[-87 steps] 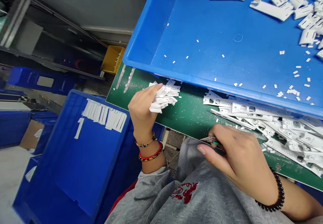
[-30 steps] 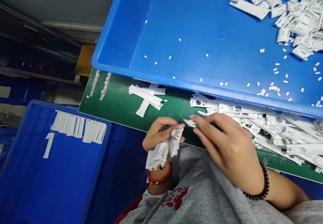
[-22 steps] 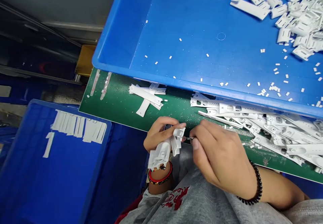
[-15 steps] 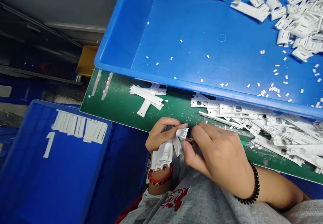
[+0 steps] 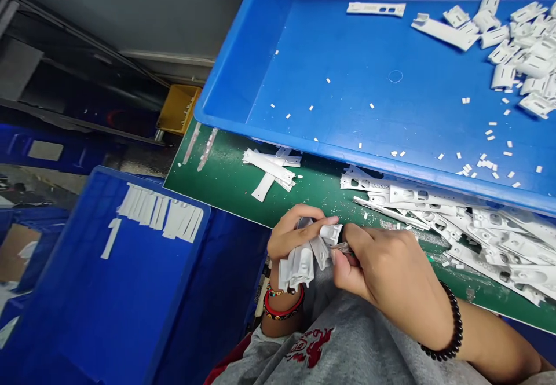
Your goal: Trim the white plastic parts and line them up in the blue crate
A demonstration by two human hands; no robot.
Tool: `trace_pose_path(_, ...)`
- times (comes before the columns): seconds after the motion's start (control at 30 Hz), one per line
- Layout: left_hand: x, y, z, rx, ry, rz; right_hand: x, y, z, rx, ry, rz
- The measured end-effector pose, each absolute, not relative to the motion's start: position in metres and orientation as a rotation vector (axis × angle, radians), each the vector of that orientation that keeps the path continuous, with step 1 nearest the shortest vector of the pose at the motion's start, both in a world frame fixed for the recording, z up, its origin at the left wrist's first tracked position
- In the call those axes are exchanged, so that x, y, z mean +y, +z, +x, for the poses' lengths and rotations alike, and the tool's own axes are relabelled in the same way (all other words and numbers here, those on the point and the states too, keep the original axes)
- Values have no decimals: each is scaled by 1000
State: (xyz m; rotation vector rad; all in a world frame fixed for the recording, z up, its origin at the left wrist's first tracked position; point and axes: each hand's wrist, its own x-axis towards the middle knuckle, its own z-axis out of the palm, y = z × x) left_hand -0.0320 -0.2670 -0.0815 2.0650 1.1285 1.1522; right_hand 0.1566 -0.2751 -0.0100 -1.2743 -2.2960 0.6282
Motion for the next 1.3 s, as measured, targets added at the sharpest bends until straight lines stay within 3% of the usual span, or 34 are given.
trace_pose_path(0.17, -270, -81, -28, 1106, 1346, 2078, -278, -7, 158, -2255, 649, -1257)
trace_pose_path(0.37, -262, -73, -57, 1628, 1374, 1993, -281, 0, 167, -2144, 676, -1277)
trace_pose_path(0.47, -234, -65, -85, 1779, 1378, 2267, -283, -2, 169, -2145, 673, -1295)
trace_pose_path(0.57, -205, -58, -107, 1727, 1057, 2713, -285, -6, 170, -2156, 649, -1319)
trace_pose_path(0.7, -189, -57, -122, 1682, 853, 2853, -286, -8, 171, -2150, 620, -1341)
trace_pose_path(1.03, -211, -48, -121, 1605, 1139, 2513, -284, -11, 171, -2138, 641, -1379)
trace_pose_path(1.17, -236, -45, -93, 1412, 1331, 2301, -283, -12, 169, -2151, 641, -1369)
trace_pose_path(1.3, -256, -55, -53, 1151, 1257, 2023, -282, -13, 164, -2167, 659, -1305)
